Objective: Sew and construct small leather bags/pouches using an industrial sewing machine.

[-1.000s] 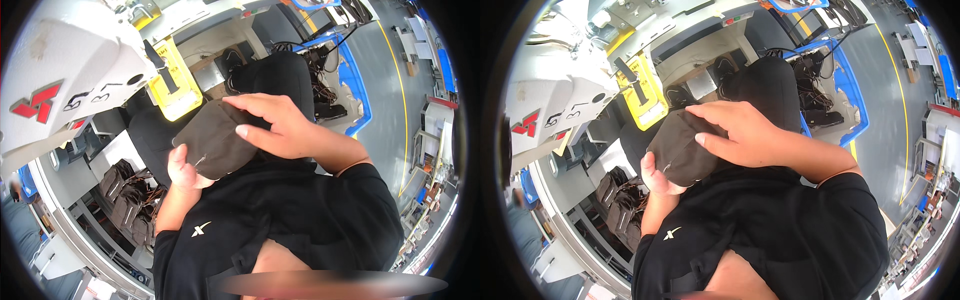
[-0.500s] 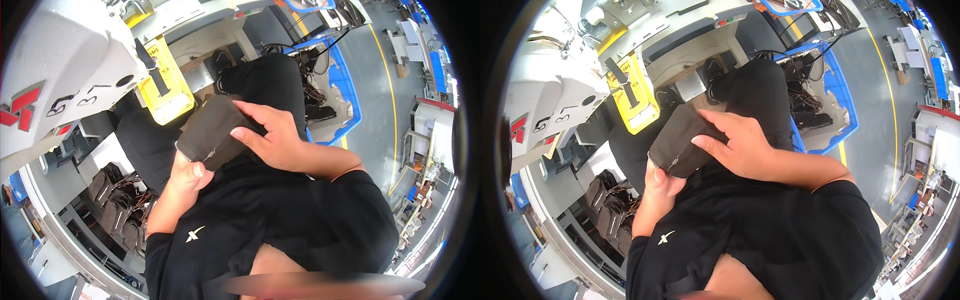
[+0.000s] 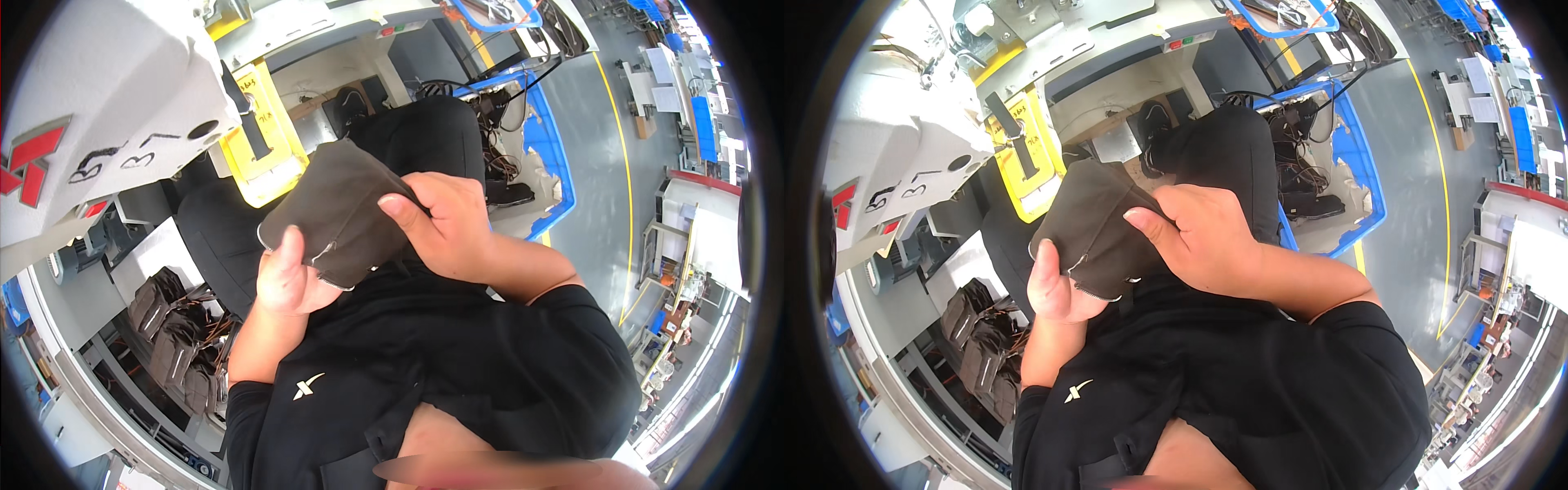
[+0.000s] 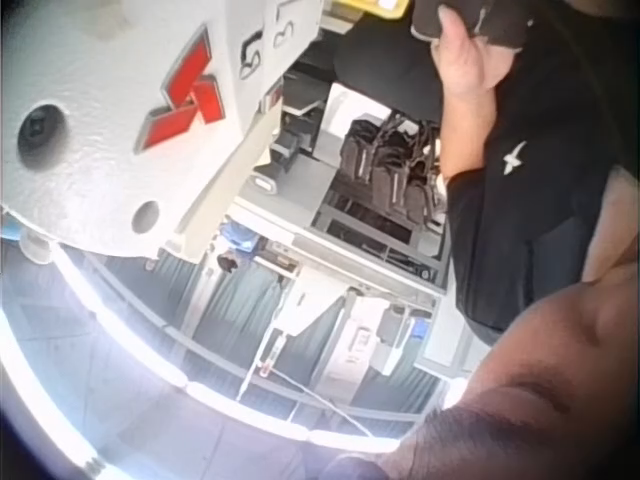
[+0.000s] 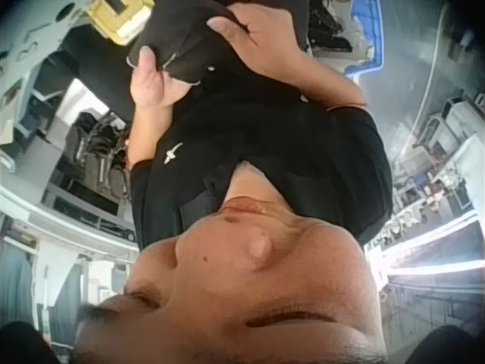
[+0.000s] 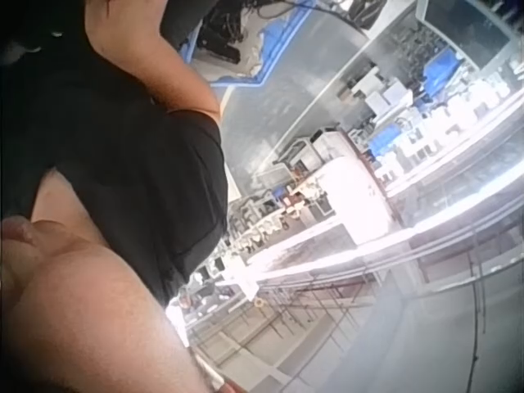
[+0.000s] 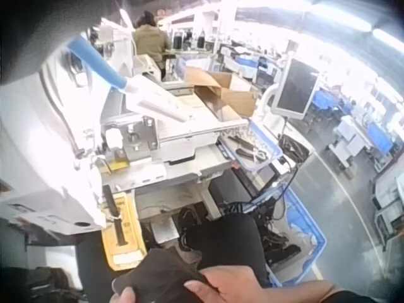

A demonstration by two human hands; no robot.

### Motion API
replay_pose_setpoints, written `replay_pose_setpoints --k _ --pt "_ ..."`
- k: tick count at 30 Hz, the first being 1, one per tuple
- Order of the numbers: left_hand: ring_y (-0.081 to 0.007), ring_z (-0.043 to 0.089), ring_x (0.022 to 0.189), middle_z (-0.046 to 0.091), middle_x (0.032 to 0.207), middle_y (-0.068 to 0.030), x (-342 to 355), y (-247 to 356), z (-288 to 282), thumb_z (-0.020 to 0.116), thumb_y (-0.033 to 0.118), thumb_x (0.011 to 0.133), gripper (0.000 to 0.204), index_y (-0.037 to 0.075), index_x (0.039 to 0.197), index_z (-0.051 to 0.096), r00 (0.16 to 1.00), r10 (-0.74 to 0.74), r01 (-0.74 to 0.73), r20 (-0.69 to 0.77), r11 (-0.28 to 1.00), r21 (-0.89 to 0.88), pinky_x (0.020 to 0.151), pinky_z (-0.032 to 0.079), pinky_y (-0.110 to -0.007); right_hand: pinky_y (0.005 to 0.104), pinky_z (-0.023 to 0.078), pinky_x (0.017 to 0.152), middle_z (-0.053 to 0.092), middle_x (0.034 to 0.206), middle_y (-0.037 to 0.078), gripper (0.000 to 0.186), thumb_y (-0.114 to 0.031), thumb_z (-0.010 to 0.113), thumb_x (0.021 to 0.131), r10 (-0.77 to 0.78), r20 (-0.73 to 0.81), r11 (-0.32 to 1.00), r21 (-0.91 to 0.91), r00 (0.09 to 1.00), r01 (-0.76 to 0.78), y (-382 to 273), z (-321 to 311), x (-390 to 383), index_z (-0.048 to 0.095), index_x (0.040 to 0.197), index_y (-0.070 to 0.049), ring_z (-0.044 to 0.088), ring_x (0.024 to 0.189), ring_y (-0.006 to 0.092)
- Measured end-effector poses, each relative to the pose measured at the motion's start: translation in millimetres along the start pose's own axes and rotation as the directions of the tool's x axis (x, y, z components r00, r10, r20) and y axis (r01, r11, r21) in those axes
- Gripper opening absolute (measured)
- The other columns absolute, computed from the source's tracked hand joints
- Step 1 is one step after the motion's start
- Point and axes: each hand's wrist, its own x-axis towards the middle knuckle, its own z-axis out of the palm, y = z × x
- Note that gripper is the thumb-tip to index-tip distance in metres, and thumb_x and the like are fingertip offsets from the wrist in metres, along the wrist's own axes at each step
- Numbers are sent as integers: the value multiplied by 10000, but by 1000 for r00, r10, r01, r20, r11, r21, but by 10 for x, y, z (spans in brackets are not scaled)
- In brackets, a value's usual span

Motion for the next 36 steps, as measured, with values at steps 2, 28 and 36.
replay_pose_setpoints --k 2,28,36 --pt "-364 388 1472 353 1610 -206 15 -15 68 525 431 1056 752 -12 1588 231 1000 2 -2 -8 998 -58 1205 341 -512 423 435 533 568 658 153 356 -291 670 999 -29 30 1000 8 999 28 30 -30 12 596 782 -19 569 598 360" --pt "-145 619 964 677 987 -85 -18 -21 -11 855 260 824 447 -33 1108 673 875 -398 467 -277 539 701 872 490 -308 402 501 655 650 738 113 266 -226 806 801 -405 754 914 352 517 202 121 139 900 642 800 -17 646 728 333" --pt "-117 567 816 619 805 -50 19 -32 69 857 294 834 378 -26 937 684 912 -280 407 -300 521 750 743 462 -316 407 485 634 638 716 108 247 -192 820 773 -371 752 927 331 545 175 45 80 934 631 764 -34 622 693 340"
